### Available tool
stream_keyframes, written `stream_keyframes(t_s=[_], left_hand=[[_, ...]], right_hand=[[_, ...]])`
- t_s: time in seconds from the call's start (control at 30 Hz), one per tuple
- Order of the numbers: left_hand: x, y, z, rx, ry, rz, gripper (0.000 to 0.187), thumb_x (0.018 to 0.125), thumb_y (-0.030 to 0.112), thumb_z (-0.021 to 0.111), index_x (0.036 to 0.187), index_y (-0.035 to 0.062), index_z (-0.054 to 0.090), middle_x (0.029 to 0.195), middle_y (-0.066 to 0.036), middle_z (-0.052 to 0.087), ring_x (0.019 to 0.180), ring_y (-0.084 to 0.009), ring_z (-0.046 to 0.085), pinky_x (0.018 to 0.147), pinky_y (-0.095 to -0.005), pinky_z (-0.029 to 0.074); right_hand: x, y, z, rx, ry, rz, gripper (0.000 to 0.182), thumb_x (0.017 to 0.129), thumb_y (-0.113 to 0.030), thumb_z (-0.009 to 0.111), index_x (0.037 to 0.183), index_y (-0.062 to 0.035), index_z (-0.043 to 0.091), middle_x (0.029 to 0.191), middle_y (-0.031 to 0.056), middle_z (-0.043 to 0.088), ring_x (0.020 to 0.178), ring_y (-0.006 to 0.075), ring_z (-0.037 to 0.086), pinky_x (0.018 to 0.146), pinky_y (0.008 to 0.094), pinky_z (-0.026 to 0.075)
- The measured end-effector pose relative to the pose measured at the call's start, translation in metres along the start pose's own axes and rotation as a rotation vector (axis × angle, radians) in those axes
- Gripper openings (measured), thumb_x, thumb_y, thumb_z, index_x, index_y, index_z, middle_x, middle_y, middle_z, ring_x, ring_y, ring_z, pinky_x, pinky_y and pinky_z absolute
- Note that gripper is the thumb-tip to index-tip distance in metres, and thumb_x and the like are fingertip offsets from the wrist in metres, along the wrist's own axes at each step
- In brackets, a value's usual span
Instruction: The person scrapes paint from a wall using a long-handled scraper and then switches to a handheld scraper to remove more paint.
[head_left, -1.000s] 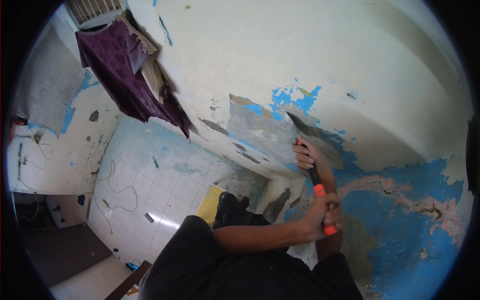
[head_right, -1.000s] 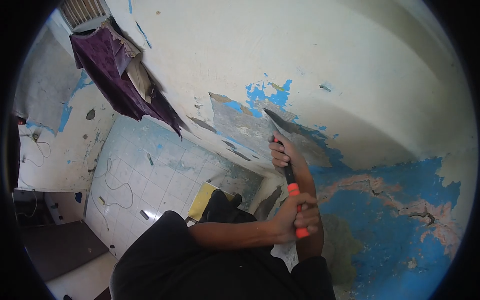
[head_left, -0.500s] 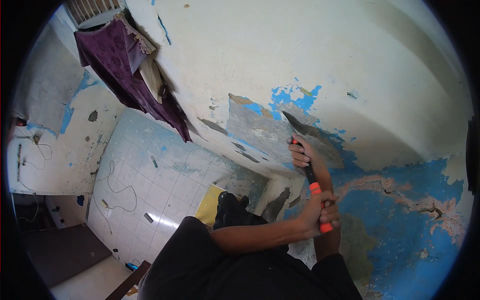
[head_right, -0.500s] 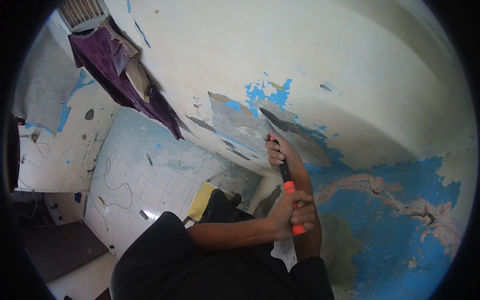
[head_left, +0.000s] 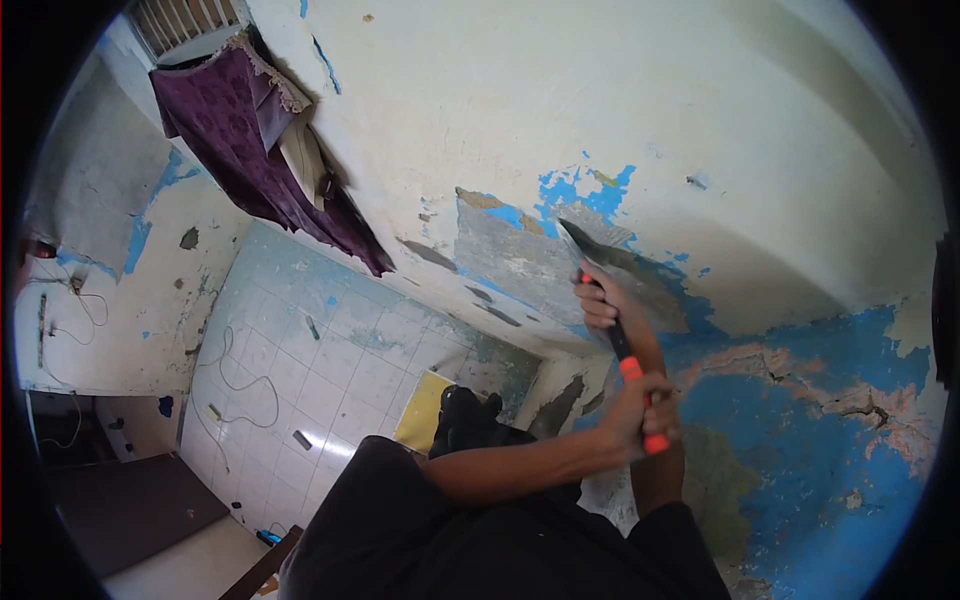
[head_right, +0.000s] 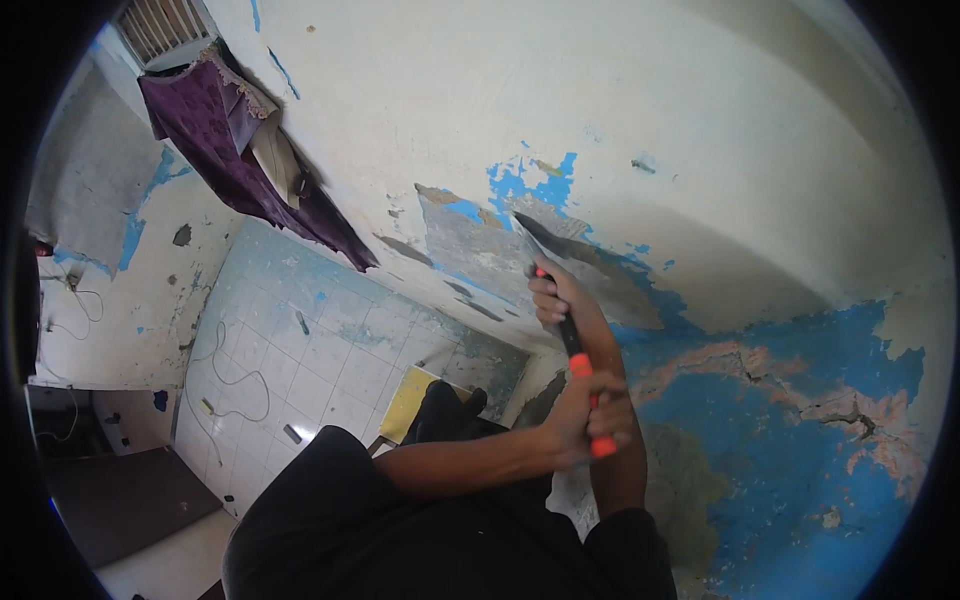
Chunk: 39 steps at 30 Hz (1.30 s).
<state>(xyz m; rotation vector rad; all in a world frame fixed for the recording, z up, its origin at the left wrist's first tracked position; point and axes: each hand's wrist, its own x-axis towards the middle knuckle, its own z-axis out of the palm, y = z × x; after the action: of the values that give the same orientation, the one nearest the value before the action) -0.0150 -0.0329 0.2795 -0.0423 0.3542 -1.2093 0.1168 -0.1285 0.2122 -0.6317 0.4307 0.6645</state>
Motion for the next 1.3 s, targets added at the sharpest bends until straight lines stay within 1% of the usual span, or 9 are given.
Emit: stream_keyframes(t_s=[0.07,0.17,0.37,0.47,0.57,0.67,0.8,0.97,1.3], left_hand=[[0.021,0.0,-0.011,-0.002,0.038,0.092,0.033,0.087,0.018,0.049,0.057,0.0174,0.034,0.044,0.006,0.028,0.036,-0.0069,0.028,0.051,-0.0266,0.035],[0.0,0.0,-0.002,-0.042,-0.065,0.0,0.033,0.087,0.019,0.048,0.057,0.0173,0.034,0.044,0.006,0.029,0.036,-0.0072,0.028,0.05,-0.0268,0.035],[0.012,0.005,-0.005,-0.05,-0.039,0.066,0.032,0.086,0.018,0.048,0.057,0.0168,0.036,0.043,0.005,0.029,0.036,-0.0076,0.029,0.049,-0.0265,0.034],[-0.004,0.005,-0.005,-0.04,-0.096,-0.038,0.031,0.086,0.016,0.048,0.057,0.0165,0.037,0.043,0.005,0.029,0.036,-0.0076,0.029,0.049,-0.0262,0.034],[0.017,0.019,-0.017,-0.073,0.026,0.115,0.032,0.086,0.015,0.047,0.056,0.0165,0.037,0.043,0.005,0.029,0.035,-0.0075,0.029,0.048,-0.026,0.034],[-0.006,0.024,-0.01,-0.104,-0.069,0.015,0.032,0.087,0.015,0.047,0.056,0.0167,0.037,0.043,0.006,0.029,0.035,-0.007,0.029,0.047,-0.0258,0.033],[-0.022,0.015,-0.005,-0.051,-0.024,-0.067,0.034,0.088,0.016,0.047,0.056,0.0173,0.036,0.043,0.006,0.028,0.035,-0.0068,0.028,0.047,-0.0258,0.033],[-0.016,0.006,-0.008,-0.04,-0.024,-0.142,0.036,0.089,0.017,0.046,0.055,0.0178,0.035,0.043,0.006,0.028,0.034,-0.0072,0.028,0.047,-0.0266,0.033],[-0.001,-0.004,-0.033,-0.008,0.035,-0.119,0.036,0.089,0.018,0.047,0.055,0.0171,0.035,0.043,0.005,0.029,0.034,-0.0077,0.027,0.046,-0.0271,0.033]], right_hand=[[0.003,0.003,-0.001,0.02,-0.017,0.022,0.025,0.098,-0.029,0.043,0.092,-0.0057,0.046,0.052,-0.0067,0.032,0.029,0.0033,0.029,0.025,0.02,0.028],[-0.003,0.005,-0.007,0.022,-0.014,0.012,0.025,0.098,-0.03,0.043,0.092,-0.0062,0.046,0.052,-0.0069,0.032,0.029,0.003,0.029,0.026,0.0202,0.028],[0.006,-0.001,-0.013,-0.055,-0.019,0.034,0.027,0.096,-0.034,0.048,0.087,-0.0081,0.048,0.052,-0.0076,0.033,0.031,0.0029,0.03,0.027,0.0203,0.026],[0.004,0.003,-0.007,-0.06,0.036,-0.002,0.027,0.096,-0.033,0.047,0.087,-0.0079,0.047,0.052,-0.0078,0.033,0.03,0.0031,0.03,0.027,0.0203,0.026],[0.027,0.009,-0.012,0.09,0.04,0.071,0.026,0.098,-0.03,0.044,0.087,-0.0069,0.046,0.052,-0.0078,0.033,0.029,0.0032,0.03,0.027,0.0203,0.028],[0.022,0.014,-0.004,0.049,-0.028,0.035,0.022,0.096,-0.029,0.049,0.088,-0.0084,0.045,0.054,-0.0075,0.034,0.032,0.003,0.032,0.028,0.0205,0.027],[0.001,0.021,0.004,0.011,0.07,-0.06,0.023,0.097,-0.03,0.047,0.089,-0.0088,0.044,0.053,-0.0077,0.033,0.031,0.0034,0.03,0.027,0.0215,0.027],[-0.01,0.016,-0.005,-0.035,0.044,-0.074,0.025,0.097,-0.033,0.045,0.089,-0.009,0.044,0.053,-0.0075,0.032,0.03,0.004,0.029,0.027,0.0218,0.027],[-0.008,0.021,-0.02,-0.075,0.137,-0.064,0.03,0.096,-0.038,0.046,0.09,-0.0084,0.045,0.051,-0.0075,0.029,0.028,0.0045,0.026,0.026,0.0217,0.025]])
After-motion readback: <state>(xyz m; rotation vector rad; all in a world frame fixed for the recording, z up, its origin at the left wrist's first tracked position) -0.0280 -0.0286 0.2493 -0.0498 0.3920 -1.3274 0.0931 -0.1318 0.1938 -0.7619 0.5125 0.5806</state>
